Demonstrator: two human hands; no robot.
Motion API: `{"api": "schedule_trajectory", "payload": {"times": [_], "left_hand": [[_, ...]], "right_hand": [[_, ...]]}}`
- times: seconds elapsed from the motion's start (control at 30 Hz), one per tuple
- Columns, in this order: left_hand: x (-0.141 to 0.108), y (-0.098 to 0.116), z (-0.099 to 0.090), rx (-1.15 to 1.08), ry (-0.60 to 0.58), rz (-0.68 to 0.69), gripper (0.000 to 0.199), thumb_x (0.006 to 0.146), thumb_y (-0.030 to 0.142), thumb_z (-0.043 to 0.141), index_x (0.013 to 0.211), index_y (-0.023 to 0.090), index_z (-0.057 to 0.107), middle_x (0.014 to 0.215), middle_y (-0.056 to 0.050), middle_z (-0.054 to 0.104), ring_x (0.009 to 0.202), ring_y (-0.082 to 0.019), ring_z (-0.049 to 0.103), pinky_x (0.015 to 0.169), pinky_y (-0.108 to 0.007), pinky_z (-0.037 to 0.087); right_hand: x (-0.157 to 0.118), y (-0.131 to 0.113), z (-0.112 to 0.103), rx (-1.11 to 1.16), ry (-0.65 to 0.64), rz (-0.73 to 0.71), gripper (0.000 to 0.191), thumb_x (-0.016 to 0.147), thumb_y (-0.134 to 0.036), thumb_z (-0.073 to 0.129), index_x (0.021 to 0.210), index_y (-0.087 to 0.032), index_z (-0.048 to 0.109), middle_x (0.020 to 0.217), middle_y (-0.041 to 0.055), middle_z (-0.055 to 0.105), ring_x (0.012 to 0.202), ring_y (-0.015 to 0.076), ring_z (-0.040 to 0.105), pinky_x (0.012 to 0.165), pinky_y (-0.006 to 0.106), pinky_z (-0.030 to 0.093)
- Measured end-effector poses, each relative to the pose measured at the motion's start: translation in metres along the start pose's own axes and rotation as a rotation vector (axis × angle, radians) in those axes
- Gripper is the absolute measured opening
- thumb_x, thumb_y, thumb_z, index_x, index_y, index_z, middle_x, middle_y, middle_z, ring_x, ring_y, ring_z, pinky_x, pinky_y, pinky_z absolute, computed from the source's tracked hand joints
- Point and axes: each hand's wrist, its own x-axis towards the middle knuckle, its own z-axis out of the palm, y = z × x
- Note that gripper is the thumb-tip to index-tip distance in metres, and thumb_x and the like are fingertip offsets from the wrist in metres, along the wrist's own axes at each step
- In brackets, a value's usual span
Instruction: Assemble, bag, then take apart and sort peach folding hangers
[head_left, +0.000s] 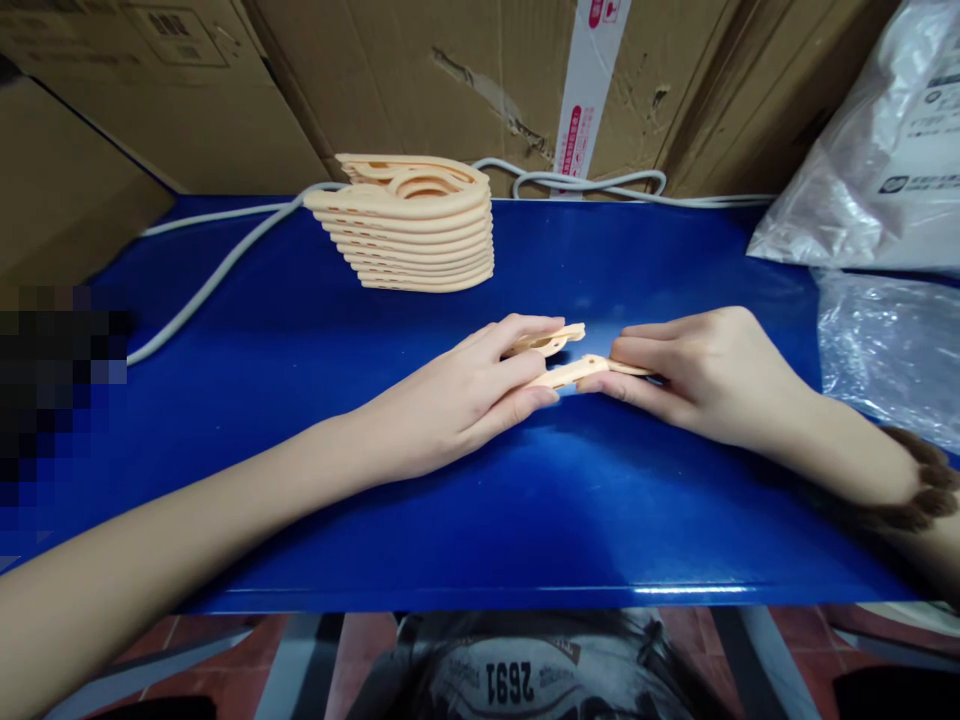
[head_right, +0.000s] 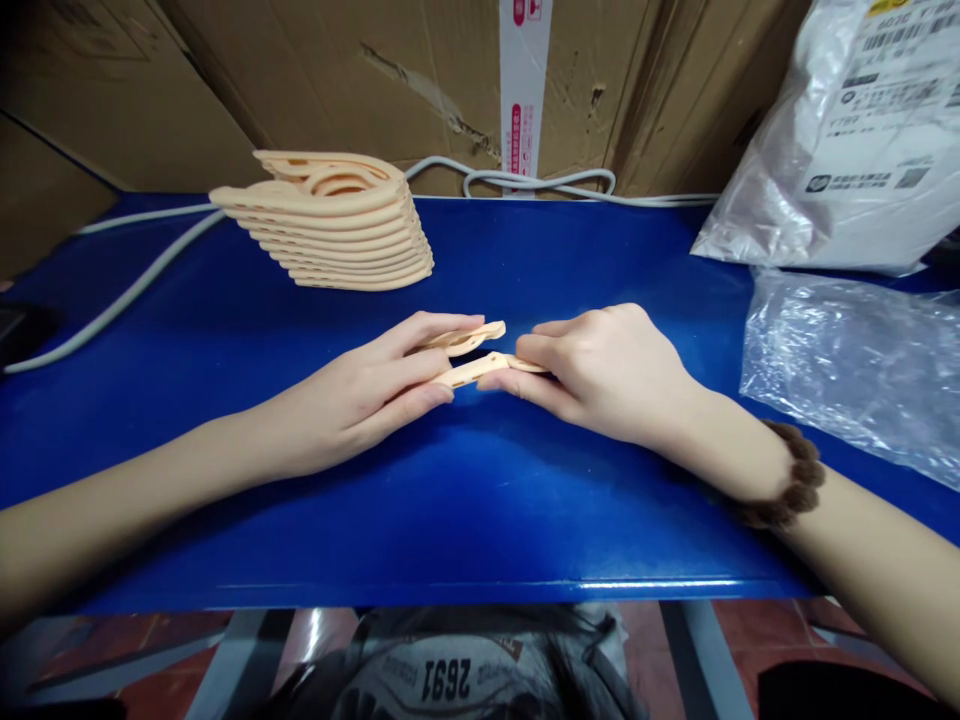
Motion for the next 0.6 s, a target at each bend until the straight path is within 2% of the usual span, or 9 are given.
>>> {"api": "schedule_trajectory", "payload": {"times": [0.3,0.6], "left_hand": [[0.001,-0.0012,-0.0008,0.002,-0.013,0.035,0.036,0.111,0.035,0.039,0.125,0.017,0.067,0.158,-0.014,0.047,0.148,-0.023,0.045,0.126,-0.043,0.038],[0.0007,-0.0023,-0.0001,0.031,-0.023,0.041,0.039,0.111,0.037,0.038,0.13,0.016,0.064,0.158,-0.016,0.046,0.148,-0.024,0.044,0.125,-0.042,0.038]], "right_hand": [[-0.0016,-0.0011,-0.0008,-0.016,-0.053,0.048,0.066,0.108,-0.06,0.028,0.068,-0.018,0.06,0.059,0.0017,0.055,0.05,0.0117,0.045,0.055,0.03,0.018],[0.0003,-0.0019,-0.0001,-0.025,-0.042,0.036,0.068,0.108,-0.062,0.026,0.067,-0.018,0.06,0.058,0.0009,0.055,0.048,0.0112,0.042,0.053,0.029,0.018]]}}
